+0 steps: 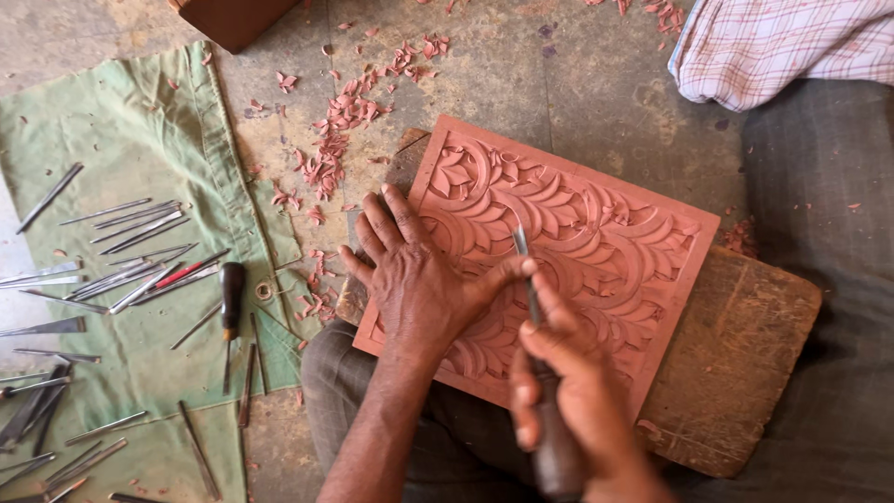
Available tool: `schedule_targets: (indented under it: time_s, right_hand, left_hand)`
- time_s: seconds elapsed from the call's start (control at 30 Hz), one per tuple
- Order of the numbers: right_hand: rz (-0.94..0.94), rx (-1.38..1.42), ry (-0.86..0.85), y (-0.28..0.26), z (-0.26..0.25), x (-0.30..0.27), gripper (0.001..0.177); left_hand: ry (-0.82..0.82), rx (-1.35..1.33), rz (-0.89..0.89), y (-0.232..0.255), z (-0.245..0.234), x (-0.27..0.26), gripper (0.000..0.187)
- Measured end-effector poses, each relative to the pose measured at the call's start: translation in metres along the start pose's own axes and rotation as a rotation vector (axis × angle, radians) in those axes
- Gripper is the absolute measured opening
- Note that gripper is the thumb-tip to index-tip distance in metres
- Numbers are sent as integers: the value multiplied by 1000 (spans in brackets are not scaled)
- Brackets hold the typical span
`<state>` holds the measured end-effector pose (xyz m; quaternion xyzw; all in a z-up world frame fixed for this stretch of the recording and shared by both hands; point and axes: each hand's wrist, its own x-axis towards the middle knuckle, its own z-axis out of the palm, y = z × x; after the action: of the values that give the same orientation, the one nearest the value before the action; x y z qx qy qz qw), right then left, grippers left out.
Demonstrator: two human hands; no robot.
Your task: The person carves intricate patterns into a rectangular wooden block using various chisels. They hold the block with one hand and use the other to manipulate the carving tools, occasionally brushing away wood shavings.
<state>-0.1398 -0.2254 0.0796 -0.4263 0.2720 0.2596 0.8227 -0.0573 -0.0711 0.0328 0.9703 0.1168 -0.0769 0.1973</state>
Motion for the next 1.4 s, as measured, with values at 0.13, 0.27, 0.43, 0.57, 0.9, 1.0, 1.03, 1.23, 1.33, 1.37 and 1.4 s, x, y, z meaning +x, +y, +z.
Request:
schedule_targets:
  time_s: [0.13,0.27,0.43,0.57,0.9,1.0,1.03,1.23,1.33,1.37,1.4]
  right_hand:
    - [45,223,63,19,13,-5,70]
    - [-29,432,-79,31,11,-2,67]
    - [-58,450,-104,34,10,-1,65]
    - [-51,469,-137,28,12,-2,65]
    - [-35,539,-96,21,19,0,63]
    - [-41,521,-91,21,19,2,64]
    - [-45,518,-95,21,19,3,64]
    - [-37,460,-64,24,10,4,64]
    - [-48,396,-74,22,3,5,66]
    - [-55,374,-87,20,2,5,66]
    - [-44,352,-96,18,0,6,67]
  left_hand:
    - [-91,-6,10,2,-11,0,175]
    - [-61,-56,39,1,-15,-3,173]
    - [-61,-52,59,-2,-14,-2,172]
    - [-66,-32,49,-2,-12,-2,171]
    - [-60,-24,39,-1,-13,-1,170]
    - [-47,-21,25,1,-14,-2,169]
    - [-43,-21,21,1,-15,-2,169]
    - [-36,-12,-11,6,-13,-1,171]
    - [-48,-7,-41,8,-12,-3,171]
    - [-40,-14,-44,9,-12,-3,171]
    - [-30,-21,-49,10,-11,-3,171]
